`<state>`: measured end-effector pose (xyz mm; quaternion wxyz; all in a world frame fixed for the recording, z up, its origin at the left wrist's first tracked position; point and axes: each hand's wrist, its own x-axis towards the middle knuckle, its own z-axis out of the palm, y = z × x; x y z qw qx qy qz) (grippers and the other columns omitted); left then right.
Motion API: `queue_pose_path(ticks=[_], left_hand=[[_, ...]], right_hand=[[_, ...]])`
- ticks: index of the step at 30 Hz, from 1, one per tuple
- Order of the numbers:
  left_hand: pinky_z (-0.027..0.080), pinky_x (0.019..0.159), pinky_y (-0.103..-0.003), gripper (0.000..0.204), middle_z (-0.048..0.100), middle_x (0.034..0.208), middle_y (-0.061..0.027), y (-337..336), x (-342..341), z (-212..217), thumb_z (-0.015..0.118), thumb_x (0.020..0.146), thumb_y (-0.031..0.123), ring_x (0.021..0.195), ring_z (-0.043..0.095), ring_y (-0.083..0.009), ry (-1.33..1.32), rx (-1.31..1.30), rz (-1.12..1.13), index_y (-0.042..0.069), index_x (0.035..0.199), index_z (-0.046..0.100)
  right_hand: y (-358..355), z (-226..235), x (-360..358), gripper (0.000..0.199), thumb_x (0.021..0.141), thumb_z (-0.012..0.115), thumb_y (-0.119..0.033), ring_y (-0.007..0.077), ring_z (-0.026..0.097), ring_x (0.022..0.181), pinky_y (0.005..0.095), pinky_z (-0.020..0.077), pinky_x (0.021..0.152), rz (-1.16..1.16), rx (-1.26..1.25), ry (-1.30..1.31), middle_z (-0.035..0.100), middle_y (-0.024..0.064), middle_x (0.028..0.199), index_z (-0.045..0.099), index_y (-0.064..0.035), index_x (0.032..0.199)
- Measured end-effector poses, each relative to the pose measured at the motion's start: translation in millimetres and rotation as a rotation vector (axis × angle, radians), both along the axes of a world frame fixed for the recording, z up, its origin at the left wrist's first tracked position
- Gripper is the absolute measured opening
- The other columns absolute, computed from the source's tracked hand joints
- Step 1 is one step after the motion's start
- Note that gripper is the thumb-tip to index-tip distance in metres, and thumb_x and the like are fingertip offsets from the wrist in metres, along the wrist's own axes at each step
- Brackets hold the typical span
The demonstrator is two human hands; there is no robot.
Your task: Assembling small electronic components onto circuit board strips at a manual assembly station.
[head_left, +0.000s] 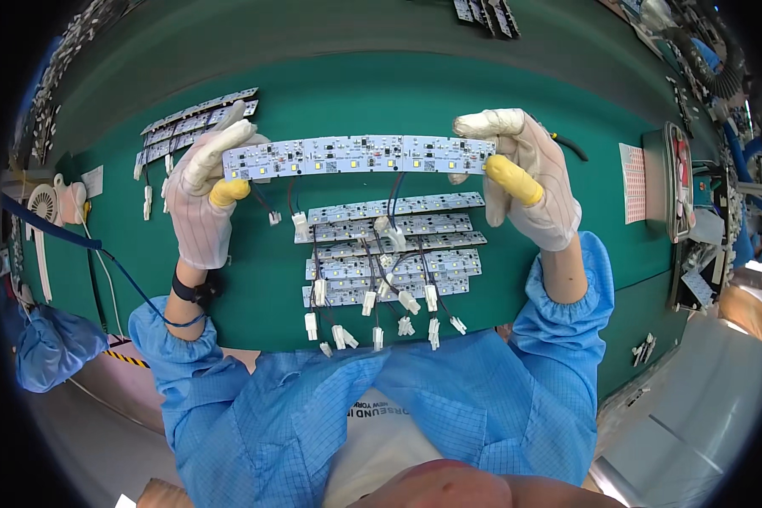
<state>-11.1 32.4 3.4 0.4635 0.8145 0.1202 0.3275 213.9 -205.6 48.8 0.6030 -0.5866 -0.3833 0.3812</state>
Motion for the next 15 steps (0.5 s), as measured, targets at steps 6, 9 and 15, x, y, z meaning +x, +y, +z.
queue_pose_path(ticks=[6,9,15], left_hand=[[0.052,0.078,-0.026,0.060,0.063,0.101,-0.0103,3.0,-0.3,4.9,0.056,0.083,0.051,0.091,0.064,-0.0172,0.007,0.112,0.006,0.001,0.117,0.059],[0.048,0.089,-0.037,0.047,0.065,0.101,-0.0136,-0.9,5.9,9.1,0.062,0.084,0.040,0.091,0.064,-0.0280,-0.016,0.381,-0.093,0.002,0.111,0.061],[0.038,0.101,-0.042,0.038,0.059,0.123,-0.0118,-36.4,26.5,4.9,0.075,0.071,0.017,0.129,0.041,-0.0396,0.272,0.391,-0.114,0.007,0.107,0.066]], right_hand=[[3.2,-9.4,-4.3,0.039,0.089,0.057,-0.023,0.0092,0.056,0.052,0.0161,0.0388,0.042,-0.003,0.166,-0.024,0.063,0.0156,0.079,0.051,0.0058,0.115],[6.4,-1.7,-7.8,0.030,0.086,0.060,-0.013,0.0105,0.058,0.055,0.0170,0.0415,0.045,-0.065,-0.056,-0.065,0.064,0.0144,0.078,0.053,0.0019,0.112],[16.5,-27.4,15.0,0.023,0.083,0.065,-0.010,0.0054,0.049,0.044,0.0200,0.0357,0.038,-0.398,0.004,-0.426,0.063,0.0067,0.071,0.058,-0.0017,0.103]])
